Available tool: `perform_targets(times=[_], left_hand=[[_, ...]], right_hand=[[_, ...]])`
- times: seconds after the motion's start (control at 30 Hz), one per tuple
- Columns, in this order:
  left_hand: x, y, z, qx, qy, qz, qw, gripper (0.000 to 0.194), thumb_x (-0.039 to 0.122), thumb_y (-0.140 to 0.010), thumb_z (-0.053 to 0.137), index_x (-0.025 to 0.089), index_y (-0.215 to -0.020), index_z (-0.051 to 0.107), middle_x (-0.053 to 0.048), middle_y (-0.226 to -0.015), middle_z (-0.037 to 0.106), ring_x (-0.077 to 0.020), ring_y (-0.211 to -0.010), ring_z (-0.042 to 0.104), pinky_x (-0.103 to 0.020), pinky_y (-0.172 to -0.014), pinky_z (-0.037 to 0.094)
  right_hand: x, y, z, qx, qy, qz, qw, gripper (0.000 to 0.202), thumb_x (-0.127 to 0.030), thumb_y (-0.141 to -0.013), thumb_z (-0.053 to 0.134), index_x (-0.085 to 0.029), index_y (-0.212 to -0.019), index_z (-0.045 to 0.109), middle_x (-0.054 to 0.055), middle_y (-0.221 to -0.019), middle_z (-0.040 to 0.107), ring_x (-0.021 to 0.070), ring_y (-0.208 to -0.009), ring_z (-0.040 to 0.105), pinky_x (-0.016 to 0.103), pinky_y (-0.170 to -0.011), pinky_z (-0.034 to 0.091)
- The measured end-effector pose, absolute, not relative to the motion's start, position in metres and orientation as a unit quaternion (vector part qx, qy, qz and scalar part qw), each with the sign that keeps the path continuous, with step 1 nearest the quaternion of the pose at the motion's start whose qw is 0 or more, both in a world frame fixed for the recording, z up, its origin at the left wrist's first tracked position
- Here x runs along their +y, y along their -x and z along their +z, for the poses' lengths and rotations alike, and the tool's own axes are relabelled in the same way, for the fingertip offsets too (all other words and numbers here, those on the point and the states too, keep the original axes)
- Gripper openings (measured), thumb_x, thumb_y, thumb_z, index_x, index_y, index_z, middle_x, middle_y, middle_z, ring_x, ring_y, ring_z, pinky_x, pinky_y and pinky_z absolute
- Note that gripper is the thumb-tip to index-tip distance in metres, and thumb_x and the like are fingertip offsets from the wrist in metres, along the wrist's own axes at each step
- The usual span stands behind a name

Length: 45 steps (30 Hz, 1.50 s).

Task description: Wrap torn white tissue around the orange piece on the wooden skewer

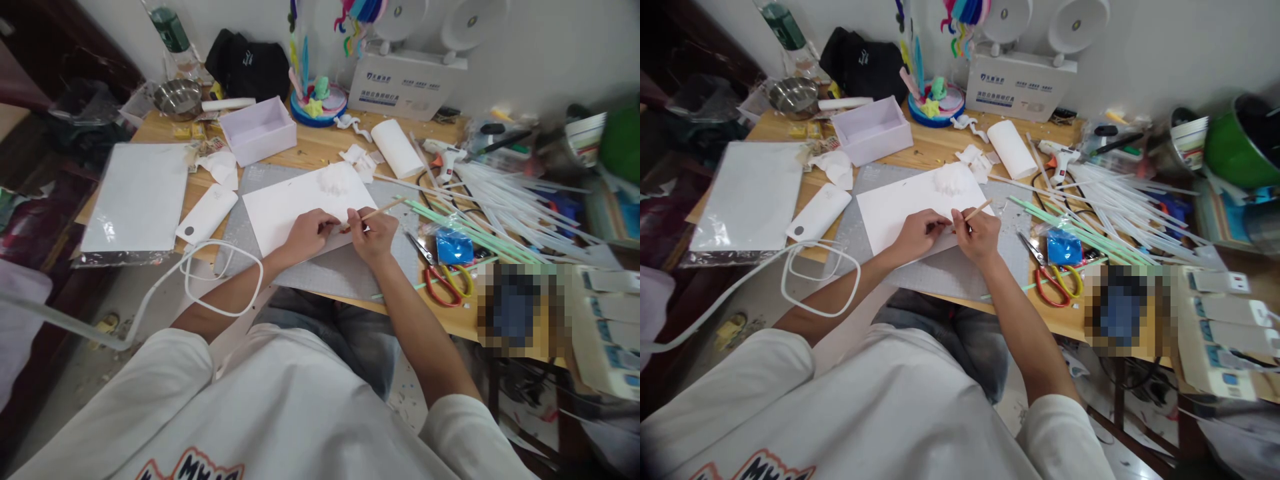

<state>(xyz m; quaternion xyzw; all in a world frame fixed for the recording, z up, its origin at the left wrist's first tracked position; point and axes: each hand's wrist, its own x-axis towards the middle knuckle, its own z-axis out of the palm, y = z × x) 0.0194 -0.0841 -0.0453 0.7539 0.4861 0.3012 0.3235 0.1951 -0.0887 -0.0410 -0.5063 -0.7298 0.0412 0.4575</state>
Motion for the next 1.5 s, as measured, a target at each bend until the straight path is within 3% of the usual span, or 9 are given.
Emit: perform_targets(times=[0.2,0.4,0.6,0.7,0.83,1.03,1.17,1.27,1.5], left_hand=[[-0.084,-0.019,-0.046,0.475,-0.758,0.315,0.316,0.023,0.018,-0.094,0.056,0.019,-0.098,0.078,-0.005,-0.091,0.074,-0.0159,-0.08,0.066,-0.029,-0.078,0.052],[-0.086,-0.02,-0.044,0.487,-0.755,0.299,0.322,0.026,0.012,-0.09,0.057,0.019,-0.099,0.08,-0.006,-0.097,0.076,-0.0173,-0.086,0.068,-0.031,-0.085,0.054],[-0.064,-0.018,-0.02,0.503,-0.741,0.319,0.31,0.026,0.014,-0.092,0.057,0.018,-0.107,0.078,-0.007,-0.106,0.077,-0.0174,-0.088,0.068,-0.03,-0.085,0.054],[-0.024,-0.024,-0.003,0.508,-0.765,0.305,0.251,0.025,0.015,-0.092,0.06,0.019,-0.11,0.077,-0.007,-0.105,0.076,-0.0185,-0.085,0.066,-0.033,-0.089,0.052],[0.046,-0.042,0.005,0.537,-0.786,0.254,0.17,0.025,0.01,-0.092,0.058,0.016,-0.107,0.077,-0.012,-0.111,0.074,-0.0261,-0.104,0.064,-0.038,-0.093,0.048],[0.116,-0.066,-0.017,0.526,-0.811,0.195,0.166,0.018,0.012,-0.093,0.063,0.013,-0.104,0.078,-0.013,-0.105,0.076,-0.0209,-0.096,0.064,-0.035,-0.091,0.047],[0.13,-0.073,-0.025,0.51,-0.831,0.157,0.16,0.029,0.01,-0.081,0.076,0.018,-0.108,0.078,-0.011,-0.107,0.076,-0.0243,-0.1,0.067,-0.039,-0.095,0.049],[0.13,-0.078,-0.024,0.505,-0.844,0.123,0.132,0.022,0.017,-0.079,0.08,0.021,-0.1,0.08,-0.01,-0.108,0.076,-0.0276,-0.103,0.067,-0.042,-0.095,0.05],[0.121,-0.079,-0.027,0.497,-0.823,0.197,0.191,0.019,0.015,-0.091,0.06,0.015,-0.09,0.079,-0.012,-0.094,0.076,-0.0244,-0.094,0.065,-0.04,-0.093,0.049]], right_hand=[[-0.09,-0.192,-0.042,-0.782,0.464,0.06,0.412,0.049,-0.045,-0.102,0.043,-0.022,-0.059,0.047,0.001,-0.055,0.056,0.0096,-0.052,0.046,0.029,-0.056,0.032],[-0.087,-0.2,-0.04,-0.59,0.55,0.103,0.581,0.056,-0.059,-0.1,0.043,-0.022,-0.06,0.055,-0.004,-0.046,0.044,0.0094,-0.044,0.044,0.029,-0.051,0.032],[-0.075,-0.199,-0.032,-0.407,0.57,0.16,0.696,0.062,-0.072,-0.094,0.042,-0.023,-0.057,0.048,-0.007,-0.045,0.034,0.0071,-0.037,0.034,0.026,-0.041,0.027],[-0.073,-0.2,-0.033,-0.396,0.57,0.168,0.699,0.063,-0.075,-0.091,0.045,-0.023,-0.057,0.049,-0.007,-0.045,0.034,0.0074,-0.039,0.036,0.026,-0.042,0.029],[-0.074,-0.204,-0.04,-0.432,0.593,0.138,0.665,0.061,-0.07,-0.094,0.044,-0.022,-0.058,0.053,-0.006,-0.045,0.038,0.0083,-0.041,0.041,0.027,-0.046,0.033],[-0.073,-0.207,-0.044,-0.471,0.608,0.096,0.632,0.061,-0.063,-0.1,0.038,-0.021,-0.059,0.056,-0.005,-0.046,0.041,0.0087,-0.043,0.043,0.027,-0.049,0.035],[-0.074,-0.206,-0.043,-0.473,0.61,0.11,0.626,0.063,-0.064,-0.1,0.036,-0.021,-0.06,0.058,-0.004,-0.047,0.041,0.0095,-0.045,0.043,0.028,-0.052,0.034],[-0.075,-0.206,-0.042,-0.467,0.613,0.126,0.624,0.063,-0.066,-0.099,0.037,-0.022,-0.06,0.06,-0.004,-0.046,0.04,0.0101,-0.046,0.043,0.029,-0.053,0.035],[-0.075,-0.205,-0.044,-0.452,0.6,0.144,0.644,0.06,-0.066,-0.095,0.048,-0.021,-0.058,0.06,-0.005,-0.044,0.041,0.0095,-0.045,0.041,0.029,-0.052,0.033]])
